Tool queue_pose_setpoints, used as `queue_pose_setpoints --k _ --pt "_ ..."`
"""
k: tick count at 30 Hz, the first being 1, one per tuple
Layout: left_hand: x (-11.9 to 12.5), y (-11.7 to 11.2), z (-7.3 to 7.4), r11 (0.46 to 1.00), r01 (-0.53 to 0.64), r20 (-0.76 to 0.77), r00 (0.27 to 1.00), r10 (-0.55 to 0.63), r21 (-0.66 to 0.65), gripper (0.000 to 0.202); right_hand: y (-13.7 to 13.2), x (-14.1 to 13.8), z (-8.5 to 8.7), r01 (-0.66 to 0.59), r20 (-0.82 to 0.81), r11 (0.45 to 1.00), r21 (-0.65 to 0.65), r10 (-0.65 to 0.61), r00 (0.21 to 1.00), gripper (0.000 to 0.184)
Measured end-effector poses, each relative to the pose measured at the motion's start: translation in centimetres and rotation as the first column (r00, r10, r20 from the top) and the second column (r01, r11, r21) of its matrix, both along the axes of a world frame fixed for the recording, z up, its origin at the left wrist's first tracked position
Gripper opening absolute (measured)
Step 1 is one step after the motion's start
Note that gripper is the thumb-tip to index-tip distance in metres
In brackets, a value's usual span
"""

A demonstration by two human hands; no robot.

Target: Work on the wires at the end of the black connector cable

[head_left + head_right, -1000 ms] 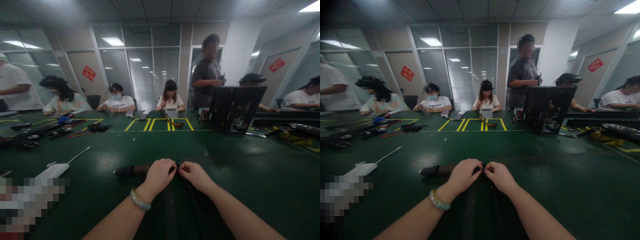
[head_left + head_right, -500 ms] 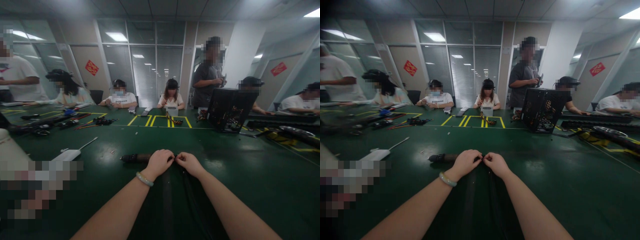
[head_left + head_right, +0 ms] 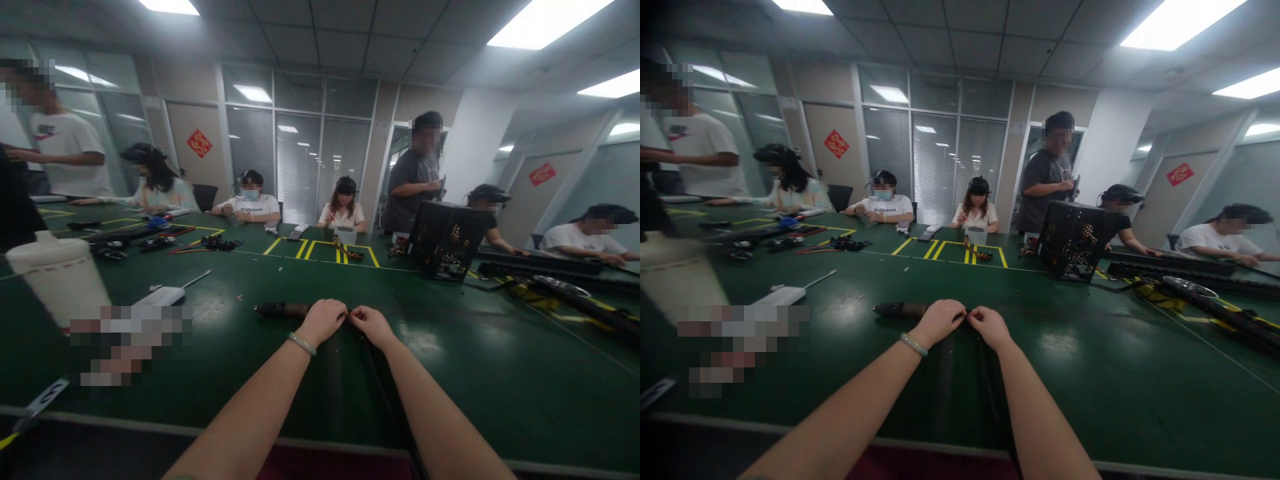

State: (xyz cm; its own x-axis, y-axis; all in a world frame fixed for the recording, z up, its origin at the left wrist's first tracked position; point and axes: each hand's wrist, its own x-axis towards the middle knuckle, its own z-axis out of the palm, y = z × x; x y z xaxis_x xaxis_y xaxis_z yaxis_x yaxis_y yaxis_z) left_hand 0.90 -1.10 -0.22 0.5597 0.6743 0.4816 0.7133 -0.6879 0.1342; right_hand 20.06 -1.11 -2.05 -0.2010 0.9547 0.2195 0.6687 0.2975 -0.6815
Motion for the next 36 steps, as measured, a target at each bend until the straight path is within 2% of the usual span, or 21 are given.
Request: queue_pose_setpoints --k 12,24,36 --pt "-0.1 -1.3 0.7 0.999 -0.025 -0.018 1.000 0.025 0.024 0.010 -1.1 -0.7 0.8 0.043 0.043 0.999 -0.007 -0.043 0.998 0.021" --pt "0.5 -0.4 0.6 0.998 -0.057 -0.048 0.997 0.056 -0.004 0.005 0.9 0.1 0.4 -0.025 0.017 0.997 -0.079 0.026 1.000 0.019" --pt "0.5 0.5 0.3 0.996 -0.052 -0.036 0.998 0.050 -0.067 0.010 1.3 0.4 0.0 -0.077 -0.033 0.995 -0.068 0.075 0.997 0.018"
